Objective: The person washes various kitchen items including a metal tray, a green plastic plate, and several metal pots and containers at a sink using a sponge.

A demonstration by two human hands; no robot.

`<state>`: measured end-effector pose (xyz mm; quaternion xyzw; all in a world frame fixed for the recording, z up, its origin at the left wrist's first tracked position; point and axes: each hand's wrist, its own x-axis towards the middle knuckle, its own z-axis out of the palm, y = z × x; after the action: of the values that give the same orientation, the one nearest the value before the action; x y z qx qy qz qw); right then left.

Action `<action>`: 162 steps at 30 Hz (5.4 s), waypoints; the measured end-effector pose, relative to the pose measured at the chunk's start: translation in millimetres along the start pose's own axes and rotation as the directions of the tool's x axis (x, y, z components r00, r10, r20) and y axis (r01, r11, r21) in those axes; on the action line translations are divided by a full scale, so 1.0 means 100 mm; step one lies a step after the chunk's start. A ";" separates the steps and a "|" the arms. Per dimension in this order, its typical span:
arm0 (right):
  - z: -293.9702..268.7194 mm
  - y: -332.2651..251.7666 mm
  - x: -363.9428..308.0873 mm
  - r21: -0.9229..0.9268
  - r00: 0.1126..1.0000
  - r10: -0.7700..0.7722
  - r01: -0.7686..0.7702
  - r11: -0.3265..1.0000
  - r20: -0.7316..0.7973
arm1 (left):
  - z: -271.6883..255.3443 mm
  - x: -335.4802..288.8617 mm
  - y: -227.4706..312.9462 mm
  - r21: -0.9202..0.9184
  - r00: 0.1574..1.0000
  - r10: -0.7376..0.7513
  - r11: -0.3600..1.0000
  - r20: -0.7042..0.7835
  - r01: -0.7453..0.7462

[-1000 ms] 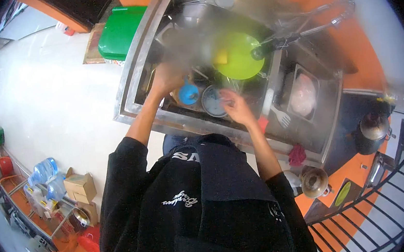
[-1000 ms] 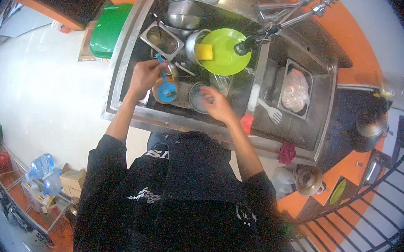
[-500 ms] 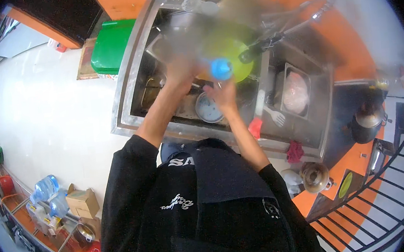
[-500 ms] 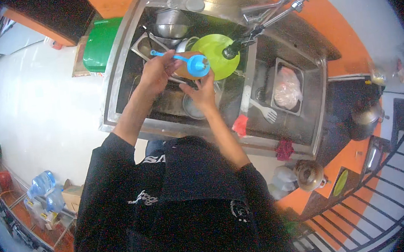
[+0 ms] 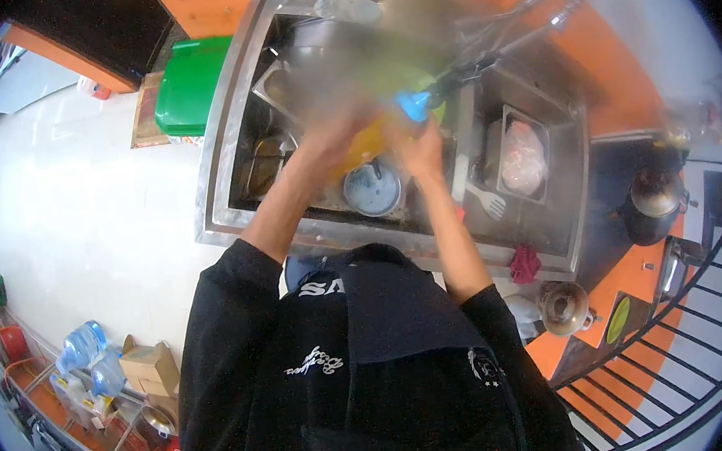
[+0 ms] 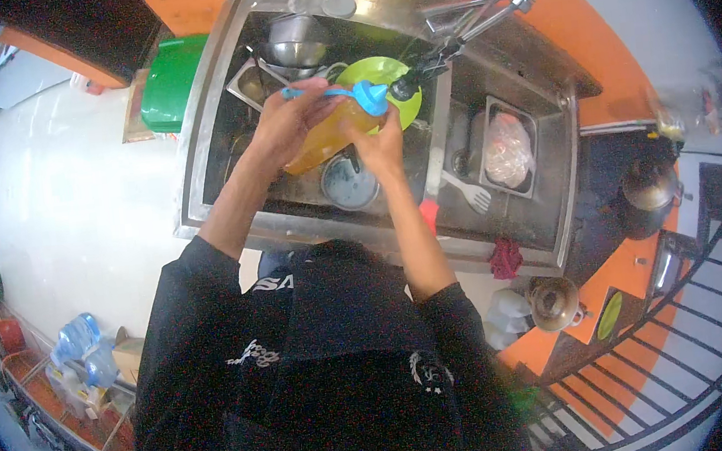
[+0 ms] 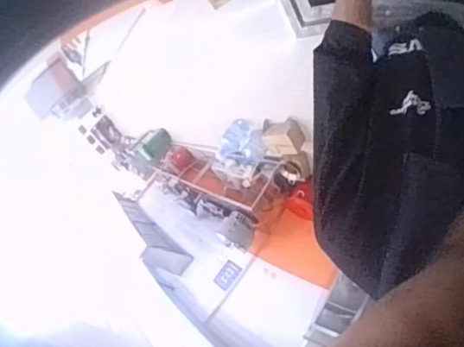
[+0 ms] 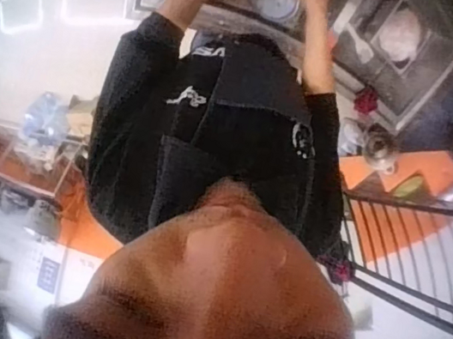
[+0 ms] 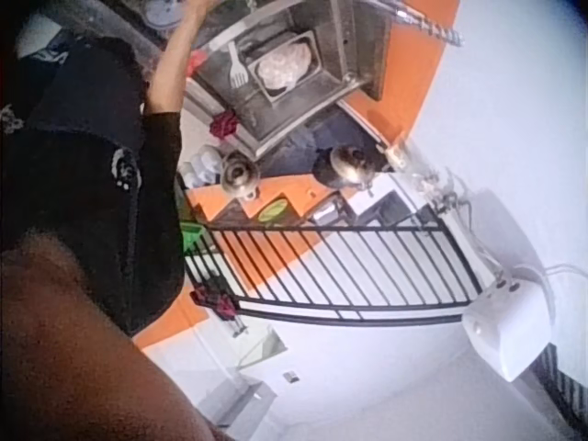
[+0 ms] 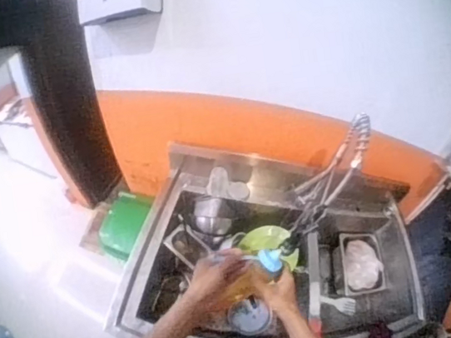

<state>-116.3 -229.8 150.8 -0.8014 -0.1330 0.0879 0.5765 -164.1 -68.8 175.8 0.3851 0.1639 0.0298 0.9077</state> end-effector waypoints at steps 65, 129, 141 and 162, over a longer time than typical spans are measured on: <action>-0.06 -0.30 0.19 -0.072 0.480 -0.330 0.645 0.761 0.813 | -0.92 -0.51 0.29 0.917 0.903 -0.212 0.234 0.374 -0.324; 0.20 0.58 0.50 0.073 0.908 -0.132 0.112 0.991 0.397 | -1.48 -0.88 0.28 0.769 0.994 -0.029 0.635 0.109 -0.066; 0.66 1.10 1.71 0.179 0.964 0.243 -0.259 0.949 0.107 | -1.39 -0.86 0.30 0.680 0.998 0.053 0.733 -0.027 -0.020; 0.16 2.98 0.52 0.055 0.570 0.447 -0.574 0.817 -0.690 | -1.01 0.26 0.01 0.598 1.000 0.004 0.802 0.020 -0.015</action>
<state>-38.0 -288.3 -136.2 -0.8275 0.3159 -0.0578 0.4606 -172.0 6.1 104.0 0.6524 0.1550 -0.0219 0.7416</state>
